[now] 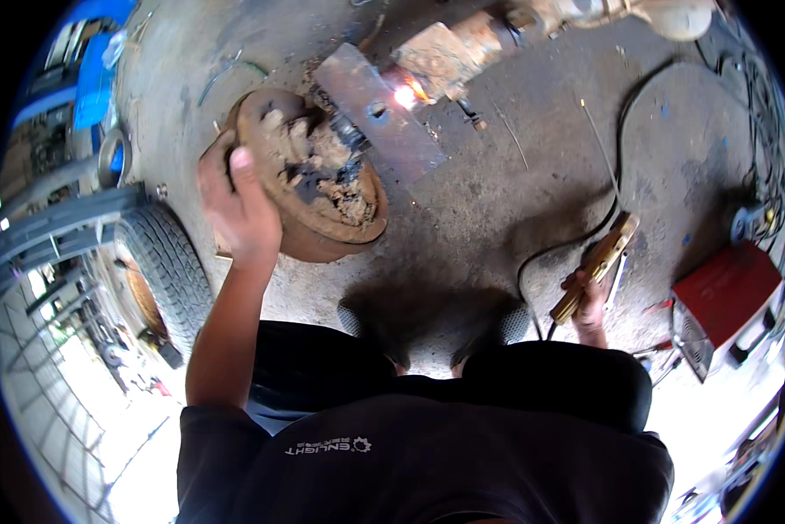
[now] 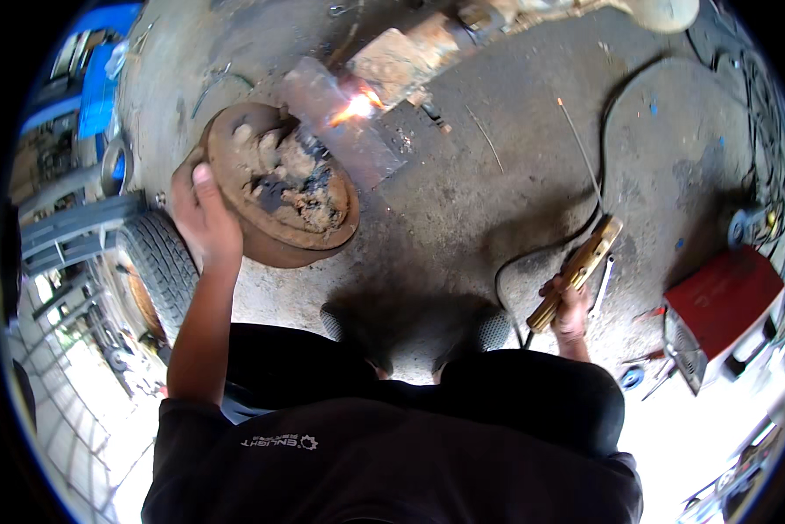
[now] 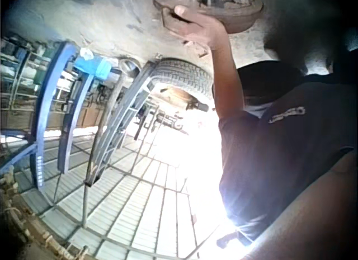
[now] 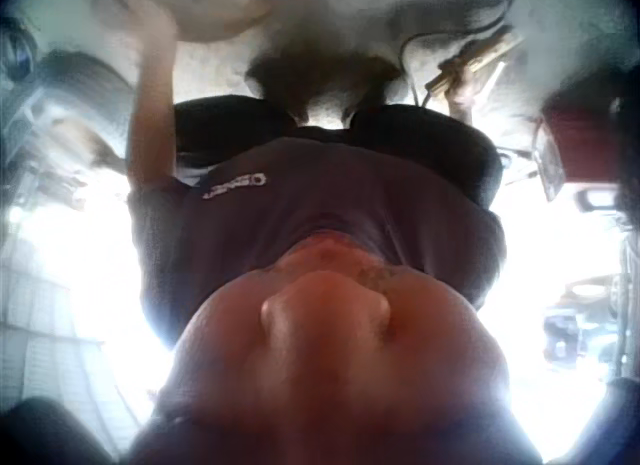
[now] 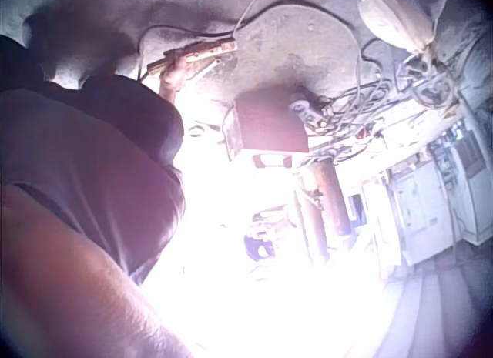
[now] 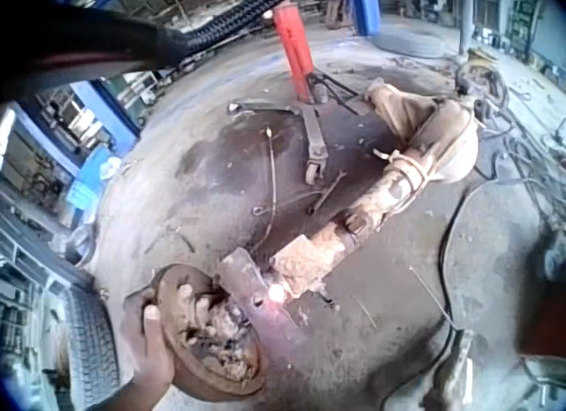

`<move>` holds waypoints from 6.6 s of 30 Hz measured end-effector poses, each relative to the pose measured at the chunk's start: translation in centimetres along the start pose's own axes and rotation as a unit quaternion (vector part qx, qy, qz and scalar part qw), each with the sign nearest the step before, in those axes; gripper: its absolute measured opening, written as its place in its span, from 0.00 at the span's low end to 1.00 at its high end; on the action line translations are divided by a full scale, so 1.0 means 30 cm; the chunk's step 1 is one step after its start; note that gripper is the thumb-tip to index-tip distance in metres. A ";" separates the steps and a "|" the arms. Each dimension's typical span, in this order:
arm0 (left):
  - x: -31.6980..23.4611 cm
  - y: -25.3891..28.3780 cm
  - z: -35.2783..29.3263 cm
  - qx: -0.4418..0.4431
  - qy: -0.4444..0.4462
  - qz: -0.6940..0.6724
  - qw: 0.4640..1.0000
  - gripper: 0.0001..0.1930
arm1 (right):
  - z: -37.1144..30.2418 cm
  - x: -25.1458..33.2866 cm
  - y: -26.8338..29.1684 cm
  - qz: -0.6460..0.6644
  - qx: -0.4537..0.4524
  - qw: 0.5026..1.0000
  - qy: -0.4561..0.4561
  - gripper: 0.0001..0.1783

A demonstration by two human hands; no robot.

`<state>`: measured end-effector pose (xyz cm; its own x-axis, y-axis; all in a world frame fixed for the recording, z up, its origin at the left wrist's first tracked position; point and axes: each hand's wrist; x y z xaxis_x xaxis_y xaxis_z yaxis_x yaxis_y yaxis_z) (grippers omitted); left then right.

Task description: The person positions a metal plate onto a rusty brake drum assembly and secures it using pliers. They then use a welding torch to weld the plate to the drum, creating visible sparks. The person is wearing protective gloves during the welding process.

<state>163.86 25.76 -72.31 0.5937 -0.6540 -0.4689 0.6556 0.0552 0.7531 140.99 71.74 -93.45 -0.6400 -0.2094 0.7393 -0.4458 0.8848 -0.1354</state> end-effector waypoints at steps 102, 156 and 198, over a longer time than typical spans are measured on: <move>-4.432 1.156 -2.379 0.944 0.091 0.014 0.316 0.32 | -3.989 -0.101 1.953 0.265 -0.471 0.800 -0.260 0.35; -7.549 -0.962 -3.235 0.755 -0.011 0.102 0.647 0.17 | -3.144 1.935 8.245 0.209 -0.602 0.760 -0.129 0.11; -9.773 -3.328 -1.807 0.495 0.569 -0.079 0.652 0.14 | 0.390 5.124 9.789 -0.610 -0.088 0.787 0.028 0.30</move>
<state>-50.36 252.89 -35.04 0.8857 0.4230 -0.1914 0.4636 -0.8269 0.3182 -95.63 294.53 -27.27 0.2278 -0.9333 0.2776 -0.6106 0.0852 0.7874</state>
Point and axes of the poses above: each hand's wrist, its own z-axis towards the middle knuckle, its own y-axis out of the back of the hand, x = y × z, and after that the axes turned 8 degrees about -z, right-handed
